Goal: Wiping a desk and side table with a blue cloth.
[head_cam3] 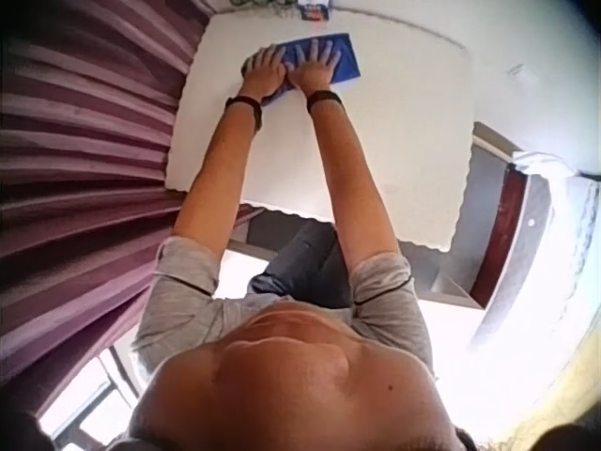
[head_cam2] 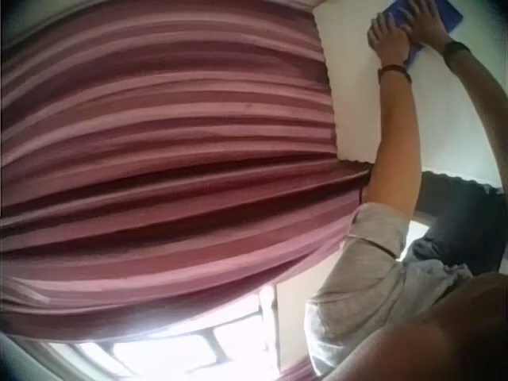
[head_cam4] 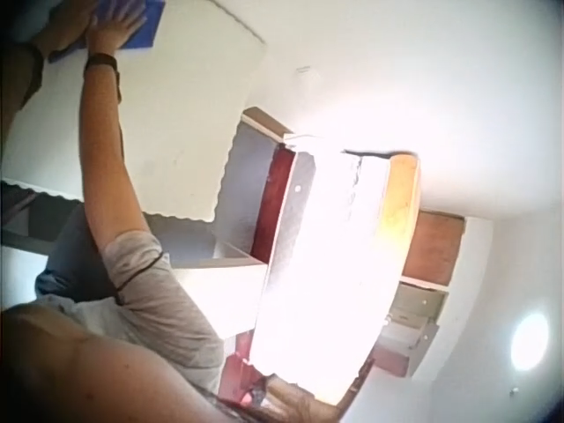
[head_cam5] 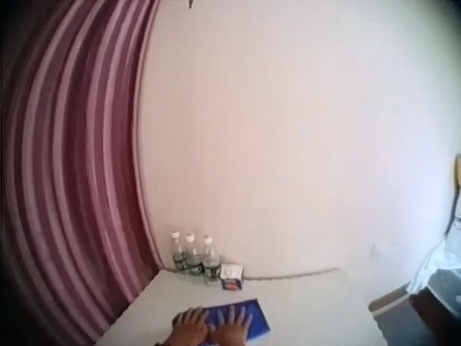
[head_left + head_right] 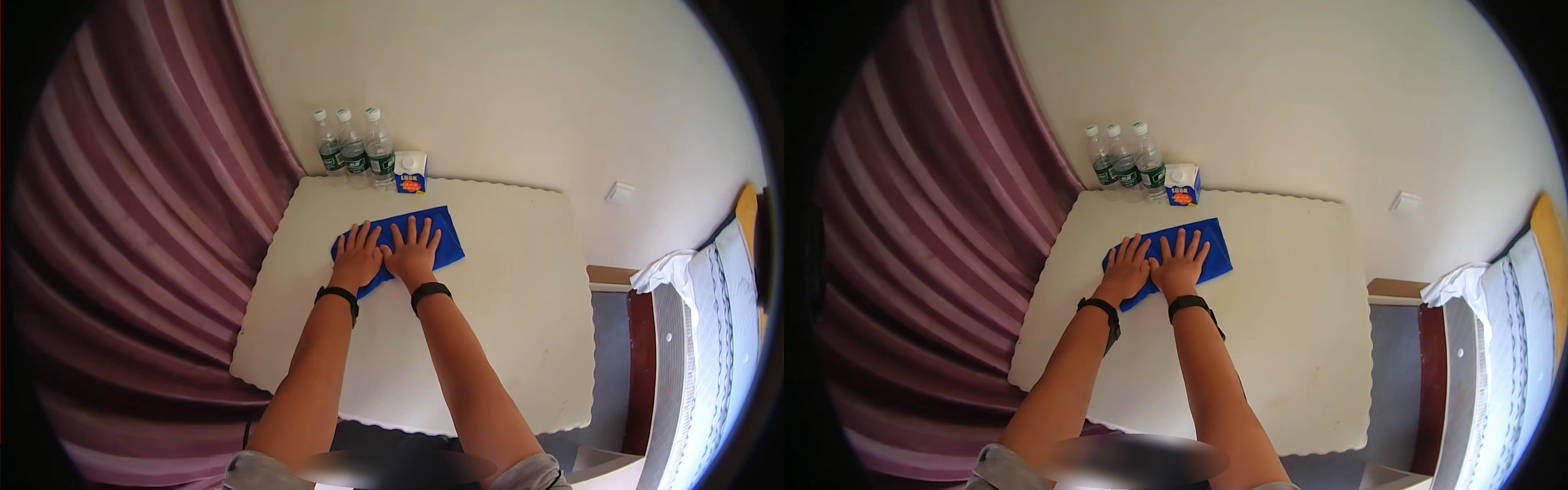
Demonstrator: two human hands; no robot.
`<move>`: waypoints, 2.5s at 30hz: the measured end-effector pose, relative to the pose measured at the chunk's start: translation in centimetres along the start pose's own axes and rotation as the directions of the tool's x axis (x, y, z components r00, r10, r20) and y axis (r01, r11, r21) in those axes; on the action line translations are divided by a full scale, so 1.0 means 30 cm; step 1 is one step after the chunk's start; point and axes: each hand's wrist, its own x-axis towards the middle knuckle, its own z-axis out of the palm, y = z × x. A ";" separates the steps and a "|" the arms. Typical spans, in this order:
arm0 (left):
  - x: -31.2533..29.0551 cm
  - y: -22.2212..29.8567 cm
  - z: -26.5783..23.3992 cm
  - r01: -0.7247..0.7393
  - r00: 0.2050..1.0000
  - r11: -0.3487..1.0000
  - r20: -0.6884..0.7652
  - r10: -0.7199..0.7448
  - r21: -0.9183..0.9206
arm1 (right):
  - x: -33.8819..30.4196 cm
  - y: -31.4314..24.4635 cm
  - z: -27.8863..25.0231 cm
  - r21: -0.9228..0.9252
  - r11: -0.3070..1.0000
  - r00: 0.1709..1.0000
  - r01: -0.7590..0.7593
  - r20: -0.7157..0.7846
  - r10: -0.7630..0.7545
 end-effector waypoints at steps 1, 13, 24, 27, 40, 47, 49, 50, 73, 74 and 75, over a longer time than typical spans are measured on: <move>-0.045 -0.002 0.000 -0.035 0.999 0.999 -0.011 0.035 -0.004 | -0.055 -0.007 0.002 -0.001 1.000 1.000 -0.019 0.005 0.019; -0.914 -0.144 -0.004 -0.215 0.939 0.976 -0.273 0.211 0.016 | -0.830 -0.247 0.006 -0.056 0.994 0.987 0.098 0.137 -0.089; -1.234 -0.161 -0.028 -0.103 0.988 0.995 -0.112 0.103 0.005 | -1.126 -0.367 -0.003 -0.085 0.991 0.983 0.101 0.165 -0.086; -1.216 -0.159 -0.053 -0.096 0.995 0.995 0.037 0.097 -0.036 | -1.141 -0.357 -0.016 -0.090 0.992 0.971 0.094 0.230 -0.071; -1.005 -0.255 -0.101 -0.090 0.994 0.995 0.064 0.092 -0.030 | -0.926 -0.423 -0.042 -0.092 0.987 0.947 0.131 0.306 -0.097; -0.810 -0.286 -0.124 -0.035 0.999 0.999 0.036 0.036 -0.031 | -0.696 -0.426 -0.114 -0.042 0.988 0.922 0.148 0.366 -0.123; -0.738 -0.288 -0.126 -0.012 1.000 0.998 0.020 0.013 -0.056 | -0.620 -0.411 -0.118 -0.042 0.988 0.929 0.148 0.349 -0.124; -0.704 -0.295 -0.126 -0.012 1.000 0.999 0.024 0.013 -0.048 | -0.584 -0.408 -0.116 -0.033 0.989 0.928 0.147 0.350 -0.127; 0.096 -0.411 -0.152 -0.039 0.980 0.998 -0.194 0.046 0.040 | 0.212 -0.348 -0.088 0.048 0.987 0.978 0.155 0.130 -0.161; 0.092 -0.406 -0.137 -0.058 0.979 0.992 -0.189 0.078 0.110 | 0.214 -0.341 -0.079 0.057 0.984 0.979 0.169 0.103 -0.174; 0.092 -0.416 -0.118 -0.048 0.969 0.996 -0.240 0.066 0.081 | 0.215 -0.347 -0.068 0.043 0.985 0.981 0.166 0.096 -0.170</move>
